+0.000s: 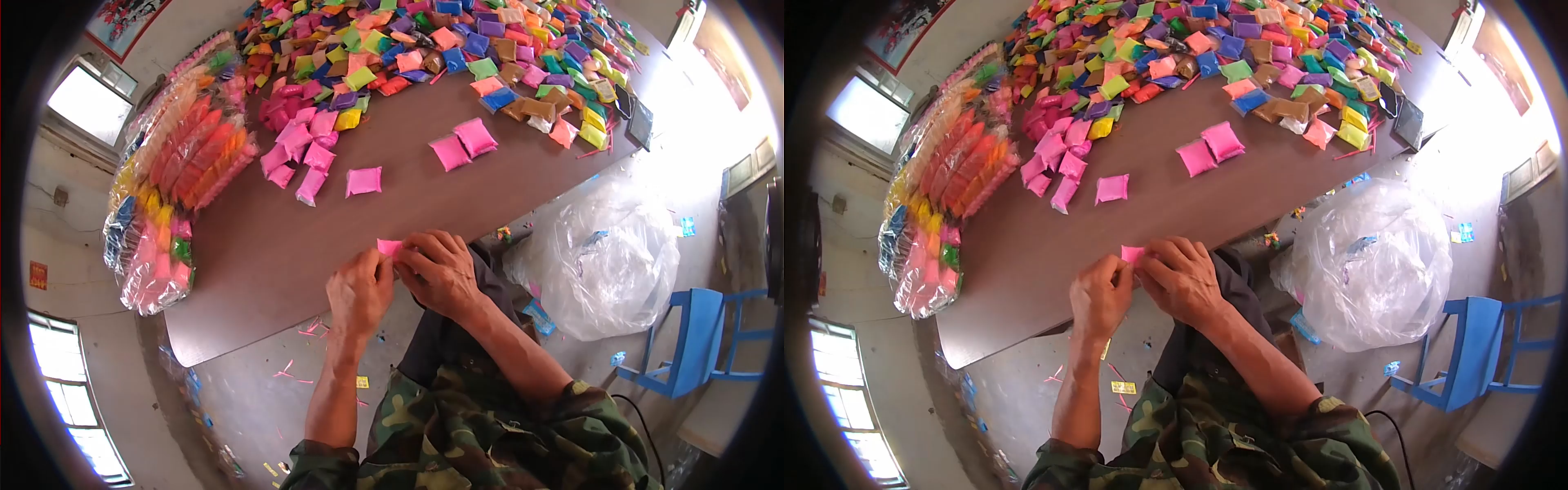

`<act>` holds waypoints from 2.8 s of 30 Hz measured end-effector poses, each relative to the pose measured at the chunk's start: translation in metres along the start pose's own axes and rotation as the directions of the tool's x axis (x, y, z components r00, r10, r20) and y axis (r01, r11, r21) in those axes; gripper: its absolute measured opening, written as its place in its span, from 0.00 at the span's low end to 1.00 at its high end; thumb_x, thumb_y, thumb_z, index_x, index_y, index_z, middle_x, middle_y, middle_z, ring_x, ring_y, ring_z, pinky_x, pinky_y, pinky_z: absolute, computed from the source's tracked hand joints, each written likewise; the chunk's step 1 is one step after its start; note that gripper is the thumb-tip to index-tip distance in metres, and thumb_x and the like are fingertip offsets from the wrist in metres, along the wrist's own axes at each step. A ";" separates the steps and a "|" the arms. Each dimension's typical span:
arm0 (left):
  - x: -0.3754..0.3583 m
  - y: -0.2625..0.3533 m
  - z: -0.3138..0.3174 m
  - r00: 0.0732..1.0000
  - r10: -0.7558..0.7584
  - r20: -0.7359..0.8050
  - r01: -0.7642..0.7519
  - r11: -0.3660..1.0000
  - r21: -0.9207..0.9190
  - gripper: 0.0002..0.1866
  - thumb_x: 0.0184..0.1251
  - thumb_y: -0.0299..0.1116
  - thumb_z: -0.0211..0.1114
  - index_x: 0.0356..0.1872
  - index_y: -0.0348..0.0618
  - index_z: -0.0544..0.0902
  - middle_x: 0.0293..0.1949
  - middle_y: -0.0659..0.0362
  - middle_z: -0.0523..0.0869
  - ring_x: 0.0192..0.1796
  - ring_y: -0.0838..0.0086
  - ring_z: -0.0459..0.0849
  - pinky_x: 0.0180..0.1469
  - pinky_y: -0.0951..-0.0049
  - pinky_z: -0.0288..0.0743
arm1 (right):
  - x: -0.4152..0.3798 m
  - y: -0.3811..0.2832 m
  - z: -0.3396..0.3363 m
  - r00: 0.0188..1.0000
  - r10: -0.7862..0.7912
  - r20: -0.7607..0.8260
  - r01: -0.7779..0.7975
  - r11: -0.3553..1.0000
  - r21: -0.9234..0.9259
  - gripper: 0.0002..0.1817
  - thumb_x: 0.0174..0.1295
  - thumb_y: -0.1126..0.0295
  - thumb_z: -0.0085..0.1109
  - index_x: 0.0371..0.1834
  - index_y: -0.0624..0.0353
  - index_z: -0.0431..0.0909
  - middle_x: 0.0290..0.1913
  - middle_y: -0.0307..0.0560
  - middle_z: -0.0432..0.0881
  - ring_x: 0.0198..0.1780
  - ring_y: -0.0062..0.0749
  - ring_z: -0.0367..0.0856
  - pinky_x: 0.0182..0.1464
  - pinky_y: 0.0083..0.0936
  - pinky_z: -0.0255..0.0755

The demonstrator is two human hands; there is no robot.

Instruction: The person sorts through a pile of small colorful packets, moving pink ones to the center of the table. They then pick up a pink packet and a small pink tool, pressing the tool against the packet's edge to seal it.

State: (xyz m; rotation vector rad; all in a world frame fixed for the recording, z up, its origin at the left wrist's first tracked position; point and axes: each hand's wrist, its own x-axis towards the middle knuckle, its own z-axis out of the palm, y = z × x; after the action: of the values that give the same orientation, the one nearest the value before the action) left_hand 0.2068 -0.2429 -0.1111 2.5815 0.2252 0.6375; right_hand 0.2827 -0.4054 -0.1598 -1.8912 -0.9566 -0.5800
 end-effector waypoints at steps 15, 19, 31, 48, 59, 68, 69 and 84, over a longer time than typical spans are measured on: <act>-0.018 -0.022 0.002 0.993 -0.118 -0.023 0.118 0.993 -0.024 0.08 0.73 0.31 0.76 0.33 0.45 0.86 0.29 0.51 0.90 0.32 0.49 0.91 0.33 0.51 0.82 | 0.000 -0.005 -0.006 0.998 0.039 0.057 -0.037 0.999 -0.031 0.23 0.52 0.67 0.86 0.52 0.49 0.90 0.55 0.37 0.88 0.57 0.40 0.87 0.54 0.41 0.76; -0.020 -0.035 -0.012 0.984 -0.166 -0.064 0.169 0.985 0.045 0.09 0.74 0.32 0.76 0.33 0.44 0.86 0.29 0.51 0.90 0.32 0.48 0.91 0.34 0.51 0.82 | -0.003 -0.006 -0.009 0.995 0.043 0.091 -0.040 0.999 -0.029 0.25 0.51 0.67 0.87 0.54 0.50 0.90 0.57 0.37 0.88 0.58 0.41 0.87 0.55 0.41 0.76; -0.026 -0.043 -0.005 0.987 -0.117 -0.111 0.124 0.991 0.058 0.08 0.74 0.31 0.76 0.36 0.40 0.89 0.27 0.50 0.90 0.27 0.59 0.90 0.33 0.60 0.80 | -0.006 -0.007 -0.008 0.992 0.051 0.114 -0.044 0.997 -0.065 0.28 0.51 0.66 0.87 0.59 0.50 0.90 0.60 0.38 0.88 0.60 0.42 0.87 0.59 0.42 0.76; -0.034 -0.082 -0.005 0.912 -0.207 -0.353 0.193 0.978 -0.074 0.08 0.77 0.31 0.77 0.38 0.40 0.88 0.26 0.57 0.87 0.26 0.74 0.83 0.32 0.68 0.77 | 0.021 0.009 -0.054 0.969 -0.035 0.246 0.036 0.999 0.000 0.08 0.67 0.76 0.74 0.47 0.55 0.89 0.55 0.41 0.91 0.58 0.44 0.89 0.59 0.41 0.83; -0.029 -0.071 -0.011 0.923 -0.145 -0.355 0.137 0.989 -0.049 0.06 0.76 0.27 0.76 0.38 0.41 0.86 0.31 0.53 0.88 0.30 0.57 0.88 0.33 0.61 0.80 | 0.066 0.023 -0.094 0.975 0.167 0.143 -0.161 0.985 -0.057 0.07 0.73 0.82 0.64 0.50 0.62 0.84 0.46 0.56 0.88 0.46 0.59 0.89 0.48 0.45 0.84; -0.028 -0.070 -0.011 0.923 -0.104 -0.370 0.111 0.994 -0.004 0.07 0.77 0.27 0.75 0.38 0.40 0.85 0.30 0.52 0.87 0.28 0.57 0.86 0.31 0.61 0.78 | 0.123 0.085 -0.084 0.980 0.110 0.165 -0.069 0.968 -0.240 0.08 0.74 0.76 0.61 0.50 0.56 0.87 0.44 0.49 0.90 0.53 0.52 0.88 0.59 0.48 0.77; -0.029 -0.070 -0.010 0.923 -0.105 -0.370 0.114 0.993 0.001 0.07 0.77 0.27 0.75 0.38 0.40 0.85 0.30 0.52 0.87 0.28 0.57 0.86 0.31 0.61 0.78 | 0.128 0.089 -0.080 0.979 0.103 0.174 -0.054 0.962 -0.267 0.08 0.74 0.76 0.61 0.50 0.55 0.88 0.44 0.48 0.91 0.55 0.50 0.88 0.61 0.47 0.76; -0.031 -0.071 -0.007 0.924 -0.152 -0.352 0.160 0.987 -0.006 0.04 0.79 0.27 0.74 0.42 0.39 0.88 0.33 0.53 0.90 0.31 0.63 0.89 0.36 0.63 0.80 | 0.174 0.158 -0.043 0.933 0.044 0.358 0.057 0.962 -0.267 0.07 0.69 0.70 0.66 0.42 0.50 0.93 0.37 0.47 0.93 0.47 0.52 0.90 0.57 0.51 0.74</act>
State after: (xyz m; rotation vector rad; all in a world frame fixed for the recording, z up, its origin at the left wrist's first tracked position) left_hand 0.1727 -0.1862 -0.1519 2.4219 0.5511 1.0380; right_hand 0.5119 -0.4226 -0.0966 -2.2975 -1.1640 -0.3865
